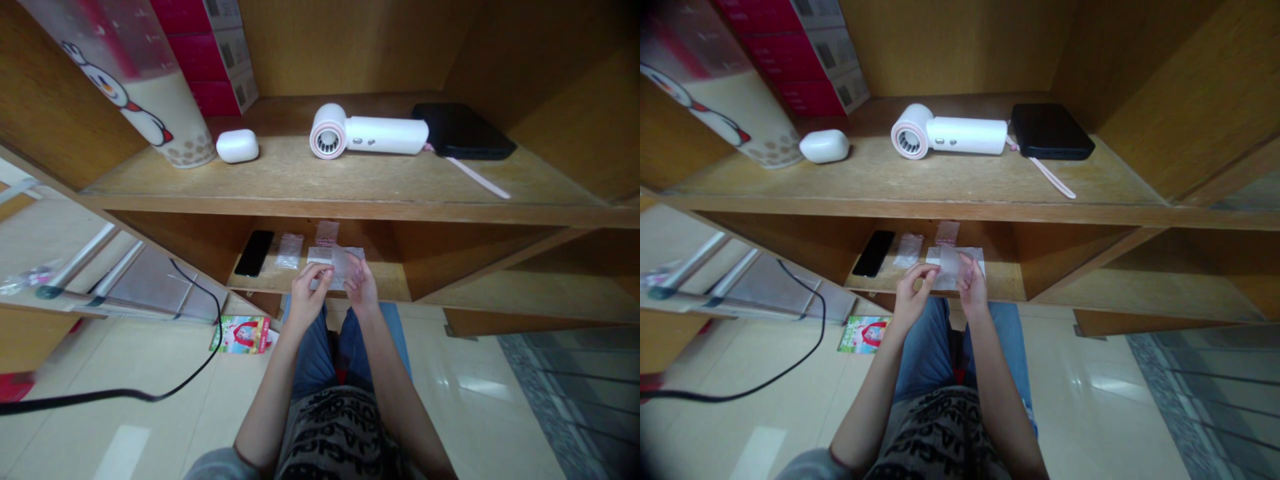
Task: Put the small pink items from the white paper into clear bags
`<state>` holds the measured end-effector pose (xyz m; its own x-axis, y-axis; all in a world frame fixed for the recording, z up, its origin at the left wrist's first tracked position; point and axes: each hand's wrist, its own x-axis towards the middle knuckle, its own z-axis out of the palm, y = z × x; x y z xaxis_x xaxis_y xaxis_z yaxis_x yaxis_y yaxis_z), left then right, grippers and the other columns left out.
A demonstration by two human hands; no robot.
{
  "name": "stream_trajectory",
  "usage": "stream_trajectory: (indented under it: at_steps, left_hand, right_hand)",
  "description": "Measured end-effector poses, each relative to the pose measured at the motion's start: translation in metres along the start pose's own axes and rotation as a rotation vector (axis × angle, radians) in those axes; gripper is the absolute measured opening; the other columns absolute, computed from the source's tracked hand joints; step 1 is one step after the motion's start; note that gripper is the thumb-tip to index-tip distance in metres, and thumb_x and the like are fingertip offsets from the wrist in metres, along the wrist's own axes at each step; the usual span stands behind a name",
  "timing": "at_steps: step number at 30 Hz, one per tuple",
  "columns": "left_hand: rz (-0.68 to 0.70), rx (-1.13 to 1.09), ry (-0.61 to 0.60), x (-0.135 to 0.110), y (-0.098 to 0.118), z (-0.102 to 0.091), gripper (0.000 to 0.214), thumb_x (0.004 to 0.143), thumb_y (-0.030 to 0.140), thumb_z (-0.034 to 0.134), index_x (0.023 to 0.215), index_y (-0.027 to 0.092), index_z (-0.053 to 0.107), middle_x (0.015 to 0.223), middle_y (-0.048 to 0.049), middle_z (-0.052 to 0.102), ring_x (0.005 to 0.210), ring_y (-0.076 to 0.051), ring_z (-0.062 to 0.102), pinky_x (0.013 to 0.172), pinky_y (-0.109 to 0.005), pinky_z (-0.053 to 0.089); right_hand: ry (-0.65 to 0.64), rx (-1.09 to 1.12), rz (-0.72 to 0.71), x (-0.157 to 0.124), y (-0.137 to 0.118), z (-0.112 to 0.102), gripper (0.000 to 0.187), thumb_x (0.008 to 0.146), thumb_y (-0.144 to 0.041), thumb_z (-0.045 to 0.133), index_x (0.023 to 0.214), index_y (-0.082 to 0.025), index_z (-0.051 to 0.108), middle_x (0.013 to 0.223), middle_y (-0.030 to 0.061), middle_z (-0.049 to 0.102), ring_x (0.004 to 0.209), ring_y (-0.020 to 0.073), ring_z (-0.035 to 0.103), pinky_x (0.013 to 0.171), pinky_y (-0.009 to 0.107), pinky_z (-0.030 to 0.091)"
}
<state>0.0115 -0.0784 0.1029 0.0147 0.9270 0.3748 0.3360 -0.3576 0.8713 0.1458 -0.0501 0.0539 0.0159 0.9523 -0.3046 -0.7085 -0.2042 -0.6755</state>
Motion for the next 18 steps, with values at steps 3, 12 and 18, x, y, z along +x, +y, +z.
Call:
stream_trajectory:
  at_steps: [3, 12, 18]
  left_hand:
    - [0.001, -0.009, 0.016, 0.0004, 0.0017, -0.0006, 0.021, 0.087, 0.033, 0.049, 0.09, 0.019, 0.064, 0.086, -0.0039, 0.065, 0.08, -0.014, 0.059, 0.072, -0.026, 0.045]
    - [0.058, -0.006, -0.028, 0.0014, 0.0073, -0.0021, 0.022, 0.087, 0.032, 0.049, 0.088, 0.019, 0.066, 0.086, -0.0052, 0.065, 0.083, -0.015, 0.059, 0.074, -0.027, 0.046]
    - [0.075, -0.011, -0.1, 0.0002, 0.0093, -0.0005, 0.021, 0.087, 0.03, 0.049, 0.089, 0.019, 0.067, 0.086, -0.0056, 0.064, 0.084, -0.016, 0.059, 0.077, -0.028, 0.046]
  right_hand:
    - [-0.008, 0.023, 0.015, 0.0002, 0.0001, -0.0006, 0.034, 0.076, -0.048, 0.057, 0.098, -0.023, 0.062, 0.049, -0.01, 0.035, 0.033, 0.0021, 0.017, 0.029, 0.014, 0.018]
    - [0.025, 0.099, 0.058, -0.0002, -0.0024, 0.0023, 0.025, 0.078, -0.046, 0.055, 0.088, -0.024, 0.061, 0.05, -0.0093, 0.043, 0.033, 0.0023, 0.017, 0.029, 0.015, 0.017]
    - [-0.009, 0.076, 0.016, 0.0009, 0.0036, 0.0031, 0.027, 0.076, -0.049, 0.057, 0.074, -0.022, 0.054, 0.046, -0.0099, 0.039, 0.033, 0.0024, 0.019, 0.03, 0.014, 0.019]
